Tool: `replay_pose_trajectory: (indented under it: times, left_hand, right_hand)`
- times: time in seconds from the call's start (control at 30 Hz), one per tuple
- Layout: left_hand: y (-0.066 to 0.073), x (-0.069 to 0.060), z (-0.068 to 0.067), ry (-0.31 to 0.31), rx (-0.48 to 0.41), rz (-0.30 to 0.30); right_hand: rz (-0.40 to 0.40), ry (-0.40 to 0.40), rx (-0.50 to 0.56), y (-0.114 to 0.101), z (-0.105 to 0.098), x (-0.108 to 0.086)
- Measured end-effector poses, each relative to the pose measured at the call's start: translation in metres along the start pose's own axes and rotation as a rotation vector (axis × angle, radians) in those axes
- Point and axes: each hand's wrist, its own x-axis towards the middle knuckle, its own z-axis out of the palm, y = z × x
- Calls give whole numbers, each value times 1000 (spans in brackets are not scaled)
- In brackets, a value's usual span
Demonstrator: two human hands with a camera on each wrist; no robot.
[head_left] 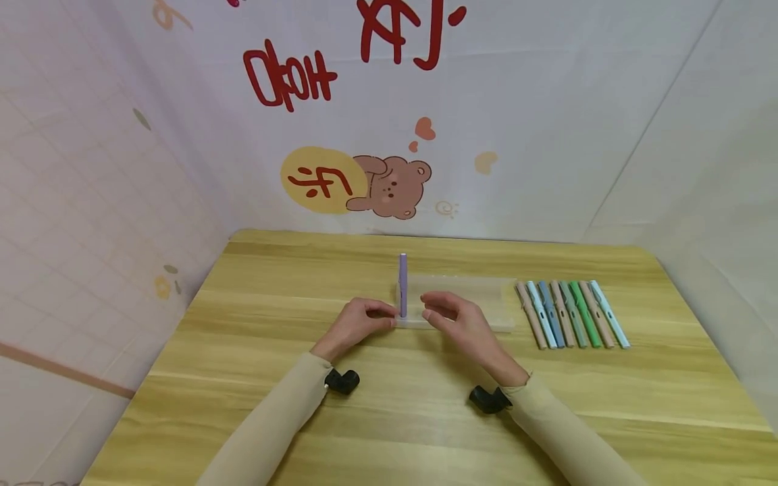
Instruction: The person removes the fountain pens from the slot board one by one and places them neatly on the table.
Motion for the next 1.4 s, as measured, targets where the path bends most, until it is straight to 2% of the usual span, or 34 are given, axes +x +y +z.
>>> replay_pose_trajectory:
  times: [0.43, 0.63, 0.83, 1.13, 1.4]
  left_hand:
    - [0, 1, -1, -1, -3, -3]
    - [1, 2, -2, 1, 8, -7]
    - [3, 2, -1, -8, 24, -8]
    - [-1, 0, -3, -4, 9, -7]
    - [0, 2, -3, -10, 13, 11]
  right_hand:
    - [34, -13, 5, 0, 19, 22]
    - [29, 16, -19, -1, 24, 29]
    - [51, 47, -71, 0, 30, 36]
    - [65, 72, -131, 1, 39, 41]
    - [49, 102, -200, -1, 41, 43]
